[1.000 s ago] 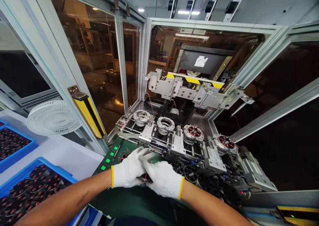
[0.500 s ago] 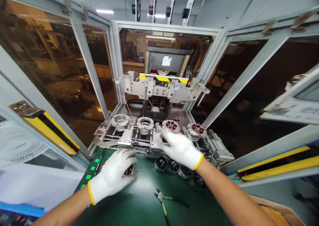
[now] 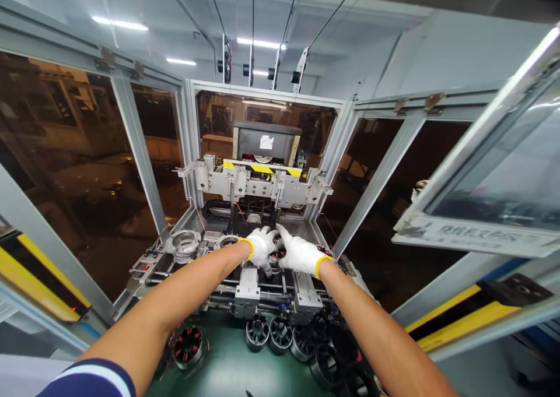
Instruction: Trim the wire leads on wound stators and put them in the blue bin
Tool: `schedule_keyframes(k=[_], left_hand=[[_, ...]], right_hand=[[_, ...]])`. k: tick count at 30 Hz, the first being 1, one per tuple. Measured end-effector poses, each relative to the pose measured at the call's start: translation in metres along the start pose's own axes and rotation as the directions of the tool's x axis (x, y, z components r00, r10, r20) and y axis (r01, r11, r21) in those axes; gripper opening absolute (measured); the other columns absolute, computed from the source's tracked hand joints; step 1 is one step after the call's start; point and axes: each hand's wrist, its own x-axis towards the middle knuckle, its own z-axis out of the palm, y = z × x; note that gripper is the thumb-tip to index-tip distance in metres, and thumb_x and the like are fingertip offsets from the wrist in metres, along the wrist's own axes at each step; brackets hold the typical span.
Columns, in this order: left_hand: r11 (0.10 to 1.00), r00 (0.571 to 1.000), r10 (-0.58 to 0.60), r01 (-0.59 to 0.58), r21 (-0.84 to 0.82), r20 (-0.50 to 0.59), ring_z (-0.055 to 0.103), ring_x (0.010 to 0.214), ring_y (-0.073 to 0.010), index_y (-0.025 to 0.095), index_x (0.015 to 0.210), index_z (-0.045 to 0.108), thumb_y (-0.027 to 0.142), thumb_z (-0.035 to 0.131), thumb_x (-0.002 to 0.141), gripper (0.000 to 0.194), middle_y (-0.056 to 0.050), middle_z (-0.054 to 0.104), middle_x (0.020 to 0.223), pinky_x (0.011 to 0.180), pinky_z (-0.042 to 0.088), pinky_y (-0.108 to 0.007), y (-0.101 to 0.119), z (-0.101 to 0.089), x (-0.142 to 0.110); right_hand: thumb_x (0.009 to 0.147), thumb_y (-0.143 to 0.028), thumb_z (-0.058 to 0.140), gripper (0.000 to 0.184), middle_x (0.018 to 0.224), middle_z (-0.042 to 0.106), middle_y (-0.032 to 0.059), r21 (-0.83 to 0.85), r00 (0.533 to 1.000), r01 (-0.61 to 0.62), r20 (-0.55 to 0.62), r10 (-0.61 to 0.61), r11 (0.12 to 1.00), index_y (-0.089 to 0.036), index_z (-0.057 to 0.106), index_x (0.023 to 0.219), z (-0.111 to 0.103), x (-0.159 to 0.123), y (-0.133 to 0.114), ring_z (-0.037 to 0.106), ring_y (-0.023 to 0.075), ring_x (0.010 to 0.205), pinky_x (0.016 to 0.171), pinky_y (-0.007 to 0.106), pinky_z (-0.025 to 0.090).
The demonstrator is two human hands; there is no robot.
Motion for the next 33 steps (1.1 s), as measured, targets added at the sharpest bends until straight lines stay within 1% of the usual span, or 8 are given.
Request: schedule_keyframes(k=[9,15,19,22,25,27,30,33], left_hand=[[0.997,0.998,-0.023,0.028,0.068,-0.065,0.028,0.128,-0.0435,-0.001,0.137,0.031,0.057,0.072,0.055,0.108,-0.03,0.029,0.142,0.102,0.028,-0.055,0.008,0.0,-0.009],[0.994,0.96,-0.055,0.078,0.074,-0.274,0.024,0.13,-0.0413,0.001,0.136,0.03,0.048,0.07,0.061,0.096,-0.027,0.03,0.141,0.108,0.02,-0.053,0.01,-0.063,-0.031],[0.997,0.862,-0.05,0.012,-0.078,-0.505,0.045,0.118,-0.0326,0.009,0.131,0.036,0.034,0.06,0.072,0.068,-0.018,0.044,0.131,0.099,0.037,-0.044,0.025,-0.087,-0.104],[0.95,0.883,-0.21,0.081,-0.303,-0.421,0.056,0.102,-0.0258,0.016,0.119,0.047,0.03,0.056,0.073,0.048,-0.01,0.055,0.116,0.088,0.047,-0.038,0.055,-0.06,-0.182],[0.879,0.915,-0.324,0.196,-0.436,-0.242,0.058,0.098,-0.0237,0.022,0.111,0.053,0.033,0.062,0.067,0.046,-0.006,0.057,0.113,0.086,0.049,-0.035,0.091,-0.003,-0.259],[0.824,0.912,-0.406,0.336,-0.457,-0.063,0.059,0.096,-0.0235,0.027,0.101,0.059,0.036,0.064,0.068,0.034,-0.004,0.056,0.118,0.083,0.05,-0.035,0.108,0.038,-0.302],[0.679,0.767,-0.632,0.617,-0.396,0.112,0.06,0.099,-0.0248,0.026,0.09,0.062,0.031,0.065,0.069,0.022,-0.004,0.053,0.125,0.083,0.051,-0.037,0.116,0.091,-0.351],[0.554,0.618,-0.766,0.775,-0.306,0.179,0.061,0.097,-0.0248,0.024,0.091,0.063,0.032,0.063,0.072,0.021,-0.006,0.051,0.128,0.079,0.051,-0.037,0.108,0.125,-0.377]], right_hand=[[0.07,-0.029,0.064,0.1,0.112,0.061,0.0221,-0.268,0.997,0.067,-0.02,-0.075,0.961,-0.01,0.005,0.148,0.032,-0.004,-0.014,0.064,0.0316,0.09,0.071,0.036,0.048],[0.076,-0.032,0.056,0.094,0.113,0.062,0.0187,-0.306,0.976,-0.017,-0.211,-0.051,0.952,-0.013,0.0,0.148,-0.02,-0.021,-0.019,0.065,0.0298,0.083,0.07,0.036,0.047],[0.083,-0.032,0.048,0.081,0.116,0.061,0.0168,-0.298,0.913,0.082,-0.359,-0.191,0.951,-0.017,0.005,0.149,-0.05,-0.063,-0.052,0.064,0.0273,0.083,0.075,0.036,0.046],[0.085,-0.042,0.049,0.071,0.096,0.067,0.01,-0.233,0.859,0.374,-0.277,-0.43,0.898,-0.022,0.02,0.147,-0.039,-0.103,-0.093,0.064,0.0246,0.074,0.068,0.033,0.046],[0.083,-0.052,0.052,0.065,0.097,0.068,0.0095,-0.106,0.751,0.626,-0.183,-0.634,0.772,-0.026,0.034,0.14,-0.013,-0.138,-0.126,0.064,0.0241,0.07,0.062,0.034,0.048],[0.084,-0.051,0.052,0.063,0.109,0.066,0.0104,-0.029,0.704,0.675,-0.271,-0.656,0.737,-0.028,0.034,0.14,0.003,-0.151,-0.134,0.065,0.0251,0.08,0.067,0.036,0.05],[0.088,-0.042,0.051,0.064,0.116,0.064,0.0085,0.055,0.689,0.666,-0.426,-0.586,0.744,-0.028,0.024,0.144,0.023,-0.152,-0.132,0.064,0.0228,0.095,0.078,0.035,0.051],[0.089,-0.037,0.049,0.057,0.116,0.064,0.0087,0.025,0.707,0.648,-0.394,-0.588,0.761,-0.023,0.031,0.142,0.044,-0.136,-0.13,0.065,0.0225,0.095,0.079,0.036,0.053]])
